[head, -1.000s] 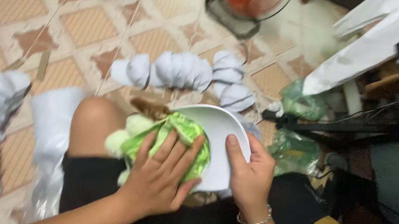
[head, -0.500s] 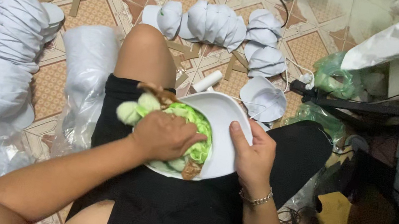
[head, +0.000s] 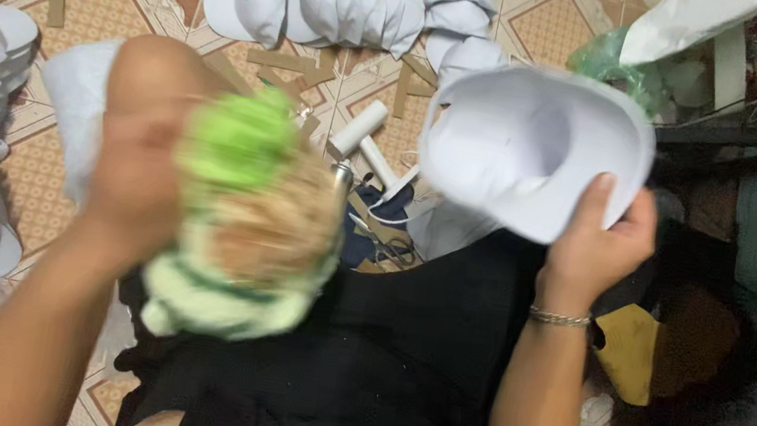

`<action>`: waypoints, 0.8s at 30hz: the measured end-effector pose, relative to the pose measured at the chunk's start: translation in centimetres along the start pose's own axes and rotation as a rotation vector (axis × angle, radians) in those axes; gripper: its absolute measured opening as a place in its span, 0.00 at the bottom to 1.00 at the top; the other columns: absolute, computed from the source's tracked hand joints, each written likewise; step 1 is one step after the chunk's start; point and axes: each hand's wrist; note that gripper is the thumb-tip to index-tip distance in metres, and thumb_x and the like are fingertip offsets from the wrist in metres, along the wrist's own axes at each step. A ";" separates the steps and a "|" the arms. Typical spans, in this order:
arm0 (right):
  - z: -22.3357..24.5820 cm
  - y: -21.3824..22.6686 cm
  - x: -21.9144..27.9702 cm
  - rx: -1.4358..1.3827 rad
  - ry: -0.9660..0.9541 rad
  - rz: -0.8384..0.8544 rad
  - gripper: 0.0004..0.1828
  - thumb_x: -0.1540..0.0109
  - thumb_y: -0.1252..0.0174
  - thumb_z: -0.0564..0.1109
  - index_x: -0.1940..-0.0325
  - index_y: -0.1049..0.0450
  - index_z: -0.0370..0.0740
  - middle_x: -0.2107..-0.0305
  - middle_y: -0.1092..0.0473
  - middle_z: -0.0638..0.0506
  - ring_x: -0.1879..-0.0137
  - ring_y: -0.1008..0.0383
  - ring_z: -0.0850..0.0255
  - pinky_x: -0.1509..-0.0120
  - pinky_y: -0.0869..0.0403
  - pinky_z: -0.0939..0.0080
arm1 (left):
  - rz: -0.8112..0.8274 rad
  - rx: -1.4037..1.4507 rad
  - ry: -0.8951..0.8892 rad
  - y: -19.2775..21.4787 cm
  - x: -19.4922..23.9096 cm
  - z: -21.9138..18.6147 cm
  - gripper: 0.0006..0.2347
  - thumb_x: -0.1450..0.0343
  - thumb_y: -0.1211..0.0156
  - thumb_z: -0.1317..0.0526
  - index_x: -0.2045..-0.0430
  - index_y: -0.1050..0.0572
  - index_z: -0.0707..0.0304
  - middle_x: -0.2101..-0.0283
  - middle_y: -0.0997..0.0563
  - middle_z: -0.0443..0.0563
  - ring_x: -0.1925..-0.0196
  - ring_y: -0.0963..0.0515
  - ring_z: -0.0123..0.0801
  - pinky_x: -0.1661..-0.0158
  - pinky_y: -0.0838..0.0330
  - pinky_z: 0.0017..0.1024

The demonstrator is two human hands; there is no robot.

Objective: The person sits on the floor and customizes white baseball caps by spraying them with a can, wiping them with a cloth, and using a hair dryer to set the finish. They handle multiple caps one at a time, turning them over and adjusting the interior.

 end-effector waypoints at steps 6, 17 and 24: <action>0.6 -3.7 -0.5 -0.772 -0.396 0.059 0.27 0.39 0.49 0.35 0.35 0.39 0.30 0.46 0.30 0.41 0.41 0.24 0.50 0.37 0.21 0.48 | 0.772 -0.374 -0.049 -12.0 -7.0 -0.9 0.20 0.22 0.58 0.41 0.55 0.21 0.52 0.70 0.16 0.56 0.67 0.16 0.48 0.60 0.23 0.45; -3.7 -19.2 5.0 -0.589 -0.728 0.679 0.38 0.44 0.32 0.43 0.33 0.40 0.36 0.46 0.29 0.46 0.41 0.27 0.56 0.37 0.26 0.53 | 0.327 0.903 1.017 -16.6 -12.0 4.9 0.23 0.26 0.49 0.54 0.44 0.33 0.78 0.52 0.19 0.67 0.58 0.16 0.49 0.60 0.18 0.37; -24.1 -27.2 -2.9 0.196 -0.453 1.204 0.18 0.45 0.31 0.47 0.53 0.18 0.38 0.59 0.19 0.47 0.54 0.19 0.56 0.47 0.22 0.57 | 0.076 0.939 1.163 -9.6 -20.1 6.8 0.23 0.28 0.48 0.60 0.40 0.39 0.77 0.53 0.18 0.71 0.60 0.13 0.54 0.65 0.18 0.37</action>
Point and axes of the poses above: each hand's wrist, its own x-axis away from the middle knuckle, its own y-axis out of the back of the hand, z = x × y
